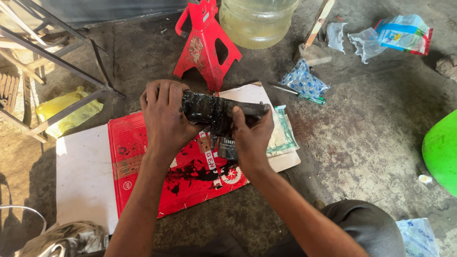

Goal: The person scrapes residue from an engine casing using a flat blade and then cleans the surface of the component with a cloth.

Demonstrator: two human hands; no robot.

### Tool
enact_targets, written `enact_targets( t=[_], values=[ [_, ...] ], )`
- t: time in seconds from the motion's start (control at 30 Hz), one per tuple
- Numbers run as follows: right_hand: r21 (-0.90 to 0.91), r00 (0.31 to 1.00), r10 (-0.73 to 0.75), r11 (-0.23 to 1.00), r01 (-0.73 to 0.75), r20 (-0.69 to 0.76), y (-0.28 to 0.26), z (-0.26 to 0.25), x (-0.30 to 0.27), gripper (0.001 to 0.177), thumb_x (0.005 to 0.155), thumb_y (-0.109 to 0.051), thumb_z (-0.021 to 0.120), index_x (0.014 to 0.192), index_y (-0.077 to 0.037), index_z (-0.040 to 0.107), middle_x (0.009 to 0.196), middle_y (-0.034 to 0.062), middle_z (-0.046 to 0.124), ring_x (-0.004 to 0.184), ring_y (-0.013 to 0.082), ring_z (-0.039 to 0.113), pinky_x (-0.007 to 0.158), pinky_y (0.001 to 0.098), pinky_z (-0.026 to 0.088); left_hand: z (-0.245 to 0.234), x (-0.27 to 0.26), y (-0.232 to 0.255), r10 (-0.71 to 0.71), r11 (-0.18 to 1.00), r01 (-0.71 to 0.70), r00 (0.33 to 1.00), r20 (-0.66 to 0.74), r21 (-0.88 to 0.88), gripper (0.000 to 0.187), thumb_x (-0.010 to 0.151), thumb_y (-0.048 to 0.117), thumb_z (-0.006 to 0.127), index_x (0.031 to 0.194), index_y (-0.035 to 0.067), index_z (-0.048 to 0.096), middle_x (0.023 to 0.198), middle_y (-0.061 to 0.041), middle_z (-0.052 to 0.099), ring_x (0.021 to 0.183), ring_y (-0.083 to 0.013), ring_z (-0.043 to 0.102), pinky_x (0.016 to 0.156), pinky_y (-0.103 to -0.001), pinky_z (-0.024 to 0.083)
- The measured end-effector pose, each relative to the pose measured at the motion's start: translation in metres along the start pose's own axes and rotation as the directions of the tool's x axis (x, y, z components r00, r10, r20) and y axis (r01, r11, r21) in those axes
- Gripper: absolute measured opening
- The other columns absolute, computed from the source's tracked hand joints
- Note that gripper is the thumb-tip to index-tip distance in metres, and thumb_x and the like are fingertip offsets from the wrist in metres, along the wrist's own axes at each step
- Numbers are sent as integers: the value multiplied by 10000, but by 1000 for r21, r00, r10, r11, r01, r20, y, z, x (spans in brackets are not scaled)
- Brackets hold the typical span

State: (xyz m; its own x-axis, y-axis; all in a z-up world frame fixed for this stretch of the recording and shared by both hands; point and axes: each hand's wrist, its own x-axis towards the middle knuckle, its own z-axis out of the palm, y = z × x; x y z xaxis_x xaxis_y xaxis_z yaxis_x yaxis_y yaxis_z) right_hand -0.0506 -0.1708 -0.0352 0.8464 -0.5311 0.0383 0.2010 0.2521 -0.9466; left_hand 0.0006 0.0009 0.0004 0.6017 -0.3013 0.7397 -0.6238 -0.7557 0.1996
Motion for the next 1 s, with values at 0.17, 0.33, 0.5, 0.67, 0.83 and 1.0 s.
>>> enact_targets(
  t=[0.17, 0.33, 0.5, 0.67, 0.83, 1.0],
  values=[
    [26, 1000, 20, 999, -19, -22, -7, -7, 7, 261, 910, -63, 723, 1108, -28, 557, 984, 38, 704, 836, 118, 669, 741, 298, 585, -2, 0, 0, -10, 1000, 10, 1000, 18, -15, 712, 541, 331, 937, 1123, 79, 612, 1138, -90, 613, 1167, -343, 534, 965, -523, 404],
    [-66, 993, -101, 992, 106, 64, 0, -5, 17, 284, 920, -44, 752, 1132, -29, 565, 1001, 45, 686, 870, 113, 648, 799, 287, 554, 0, 0, 1, 0, 1000, 0, 1000, 10, -2, 703, 564, 334, 935, 1128, 72, 606, 1140, -89, 615, 1158, -335, 540, 965, -521, 408],
    [-136, 998, -48, 990, 43, -28, -2, -12, 14, 276, 902, -57, 762, 1106, -33, 578, 988, 32, 691, 868, 113, 647, 781, 291, 552, -2, 2, 1, -8, 1000, 8, 1000, 5, -15, 677, 558, 312, 913, 1115, 80, 605, 1131, -90, 615, 1152, -336, 540, 965, -512, 410],
    [-139, 998, -60, 988, 64, 31, 6, -12, 20, 292, 902, -63, 779, 1110, -28, 577, 987, 44, 696, 865, 122, 638, 781, 304, 547, 1, -2, -1, 19, 999, -19, 1000, -15, 31, 617, 649, 288, 917, 1143, 96, 599, 1168, -74, 617, 1201, -320, 541, 1001, -505, 406],
    [-113, 996, -89, 990, 89, 9, 11, -12, 13, 331, 898, -76, 765, 1161, -52, 567, 1043, 34, 694, 924, 113, 654, 823, 281, 547, 0, 1, 1, -2, 1000, 2, 1000, -10, -18, 659, 576, 322, 903, 1105, 74, 597, 1135, -98, 609, 1154, -345, 531, 967, -523, 399],
    [-106, 1000, -28, 994, 28, -2, 14, -21, 24, 314, 901, -73, 780, 1133, -23, 575, 1007, 54, 695, 871, 126, 649, 765, 291, 554, -3, 0, 1, -8, 1000, 8, 1000, 6, -21, 635, 590, 293, 908, 1107, 87, 603, 1129, -84, 613, 1159, -331, 535, 968, -519, 399]
  ],
)
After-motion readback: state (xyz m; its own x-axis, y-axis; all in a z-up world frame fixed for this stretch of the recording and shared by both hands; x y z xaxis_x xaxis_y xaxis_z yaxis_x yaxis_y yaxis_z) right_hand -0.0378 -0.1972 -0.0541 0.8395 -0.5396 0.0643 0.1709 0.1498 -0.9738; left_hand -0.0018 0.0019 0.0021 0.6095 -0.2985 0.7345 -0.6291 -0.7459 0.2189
